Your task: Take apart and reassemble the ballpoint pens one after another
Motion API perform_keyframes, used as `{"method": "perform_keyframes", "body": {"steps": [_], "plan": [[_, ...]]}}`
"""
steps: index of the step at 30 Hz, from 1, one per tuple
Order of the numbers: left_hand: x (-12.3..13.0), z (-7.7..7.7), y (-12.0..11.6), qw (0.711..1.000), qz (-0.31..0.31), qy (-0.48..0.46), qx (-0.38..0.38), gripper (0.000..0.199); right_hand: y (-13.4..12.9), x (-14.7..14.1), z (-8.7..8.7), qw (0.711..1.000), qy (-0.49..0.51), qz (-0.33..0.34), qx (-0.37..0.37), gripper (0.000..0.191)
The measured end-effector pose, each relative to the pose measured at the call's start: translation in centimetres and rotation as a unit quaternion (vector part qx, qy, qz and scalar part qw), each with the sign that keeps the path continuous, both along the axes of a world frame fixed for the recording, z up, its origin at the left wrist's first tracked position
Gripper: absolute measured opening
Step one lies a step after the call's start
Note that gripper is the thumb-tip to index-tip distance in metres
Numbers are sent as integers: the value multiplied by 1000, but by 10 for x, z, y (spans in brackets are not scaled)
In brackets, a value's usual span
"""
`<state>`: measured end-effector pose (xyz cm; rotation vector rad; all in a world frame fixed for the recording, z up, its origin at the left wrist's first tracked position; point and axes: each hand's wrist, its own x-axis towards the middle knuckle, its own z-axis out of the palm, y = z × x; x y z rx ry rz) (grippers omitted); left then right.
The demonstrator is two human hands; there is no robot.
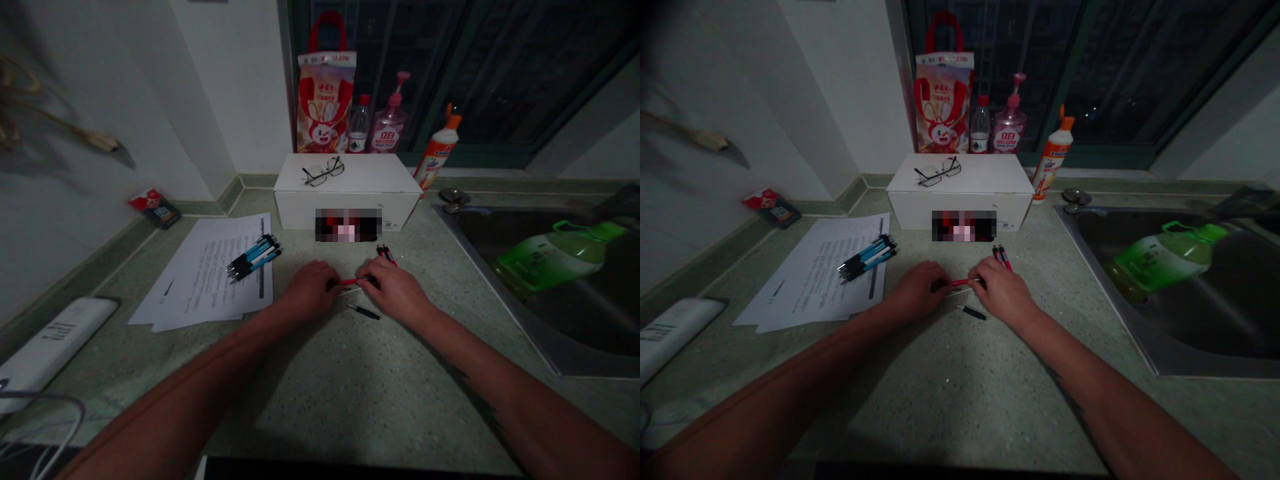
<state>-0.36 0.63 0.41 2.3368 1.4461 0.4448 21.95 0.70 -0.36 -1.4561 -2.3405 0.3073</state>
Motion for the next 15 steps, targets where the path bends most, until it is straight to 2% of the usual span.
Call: {"method": "perform_keyframes", "body": {"steps": [7,15], "plan": [[-2,4,-3,999,-30,13,14,9,0,0,-2,1000,-5,-18,10,11],[-2,-2,5,999,52,-3,10,10,1,2,-3,1000,-5,-8,9,11]]}}
